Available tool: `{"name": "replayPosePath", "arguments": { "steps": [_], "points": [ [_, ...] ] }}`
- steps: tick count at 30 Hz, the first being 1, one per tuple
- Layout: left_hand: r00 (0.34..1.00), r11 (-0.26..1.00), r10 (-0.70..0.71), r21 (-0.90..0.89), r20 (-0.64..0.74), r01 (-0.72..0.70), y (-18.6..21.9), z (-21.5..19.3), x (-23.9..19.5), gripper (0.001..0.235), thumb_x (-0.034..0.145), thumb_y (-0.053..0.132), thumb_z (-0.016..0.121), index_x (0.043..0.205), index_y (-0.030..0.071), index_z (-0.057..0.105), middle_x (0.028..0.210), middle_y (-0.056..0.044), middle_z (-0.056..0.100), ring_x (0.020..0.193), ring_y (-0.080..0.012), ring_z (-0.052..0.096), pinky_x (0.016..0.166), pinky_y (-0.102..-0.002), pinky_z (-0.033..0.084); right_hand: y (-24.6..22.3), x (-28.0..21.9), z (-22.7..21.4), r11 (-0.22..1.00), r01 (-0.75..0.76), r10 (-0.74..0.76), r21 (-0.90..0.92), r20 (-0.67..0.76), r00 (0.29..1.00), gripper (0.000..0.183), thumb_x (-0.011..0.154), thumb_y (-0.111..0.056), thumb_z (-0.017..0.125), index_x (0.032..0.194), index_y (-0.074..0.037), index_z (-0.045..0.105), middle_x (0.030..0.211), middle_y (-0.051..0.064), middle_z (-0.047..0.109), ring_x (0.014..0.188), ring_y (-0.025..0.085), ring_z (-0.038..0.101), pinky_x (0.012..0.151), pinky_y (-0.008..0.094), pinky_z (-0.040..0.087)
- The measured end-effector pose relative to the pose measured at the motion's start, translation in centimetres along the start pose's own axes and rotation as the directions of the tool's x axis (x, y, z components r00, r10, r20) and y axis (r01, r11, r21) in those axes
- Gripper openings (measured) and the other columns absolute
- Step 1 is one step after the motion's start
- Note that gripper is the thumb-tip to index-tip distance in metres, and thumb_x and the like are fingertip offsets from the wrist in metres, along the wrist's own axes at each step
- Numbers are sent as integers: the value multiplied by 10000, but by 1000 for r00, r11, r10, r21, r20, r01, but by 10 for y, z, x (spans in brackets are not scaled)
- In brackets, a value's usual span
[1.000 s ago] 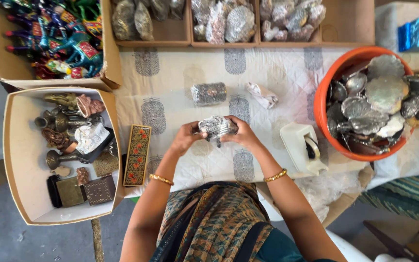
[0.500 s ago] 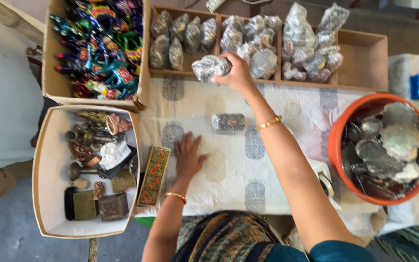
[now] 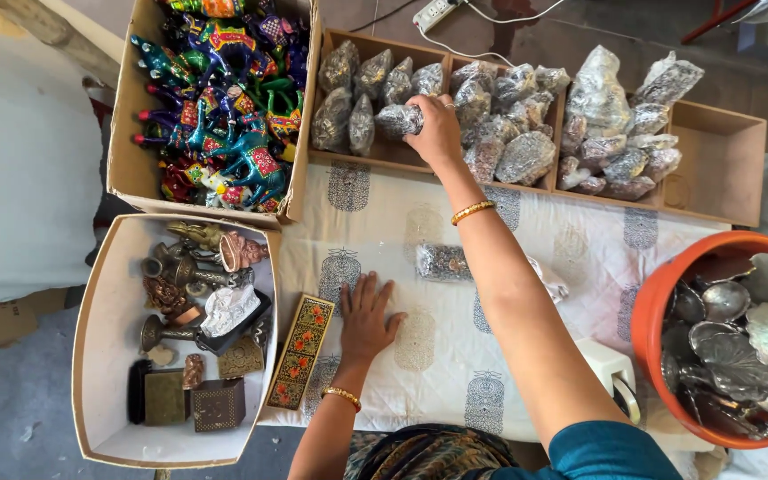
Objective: Wiping and cleaning a small decorative horse figurine with a cloth at a workstation.
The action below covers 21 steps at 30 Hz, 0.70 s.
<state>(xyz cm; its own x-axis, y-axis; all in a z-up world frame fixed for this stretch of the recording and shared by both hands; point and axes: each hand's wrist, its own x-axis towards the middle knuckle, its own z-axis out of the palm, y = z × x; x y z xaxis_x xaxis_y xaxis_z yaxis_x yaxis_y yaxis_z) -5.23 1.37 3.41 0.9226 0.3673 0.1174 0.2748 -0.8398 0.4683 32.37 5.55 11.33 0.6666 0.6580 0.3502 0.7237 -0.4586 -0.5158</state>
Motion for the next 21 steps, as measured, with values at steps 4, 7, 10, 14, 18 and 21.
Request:
{"name": "replayPosePath", "arguments": {
  "steps": [4,7,10,14,18,21],
  "points": [
    [1000,1000,-9,-3,15,9,0,0,1,651,910,519,617,1446,155,550,1549,-180,418,1480,-350,314,1219,-613,148,4,-2,11,997,30,-30,-76,-4,1000,599,589,-56,942,1122,-105,673,1149,80,663,1131,339,568,999,435,489],
    [1000,1000,-11,-11,9,11,-1,3,-1,655,911,527,613,1448,158,550,1549,-181,421,1479,-350,316,1219,-614,148,0,-6,15,994,11,-12,-109,-5,1000,607,596,-56,954,1134,-102,676,1198,100,551,1157,338,564,979,429,518],
    [1000,1000,-8,-2,1,8,-3,7,-1,641,927,538,599,1447,166,552,1555,-173,427,1488,-347,311,1223,-615,143,2,-6,22,992,-45,45,-116,-10,999,610,608,-67,960,1150,-102,682,1238,114,447,1201,339,544,938,403,561],
    [1000,1000,-13,4,16,13,-3,6,-1,637,930,539,589,1447,168,556,1555,-173,427,1491,-346,309,1226,-616,138,-4,-4,22,972,-59,51,-229,-40,998,686,607,-96,973,1220,-120,667,1230,107,433,1183,353,524,907,456,543],
    [999,1000,-5,16,34,4,-2,6,-2,643,925,541,597,1431,146,562,1543,-195,423,1480,-363,311,1212,-625,144,-17,-5,4,969,-45,30,-241,-65,997,843,602,-152,976,1351,-109,591,1220,133,471,1137,370,533,897,493,512],
    [1000,1000,-16,-27,14,16,-1,2,-1,621,924,515,604,1432,157,577,1546,-181,435,1484,-355,322,1228,-618,157,-9,-41,-29,990,-42,40,-132,-21,999,747,713,-200,950,1358,-131,581,1228,117,545,1153,329,567,965,448,513]
  ]
}}
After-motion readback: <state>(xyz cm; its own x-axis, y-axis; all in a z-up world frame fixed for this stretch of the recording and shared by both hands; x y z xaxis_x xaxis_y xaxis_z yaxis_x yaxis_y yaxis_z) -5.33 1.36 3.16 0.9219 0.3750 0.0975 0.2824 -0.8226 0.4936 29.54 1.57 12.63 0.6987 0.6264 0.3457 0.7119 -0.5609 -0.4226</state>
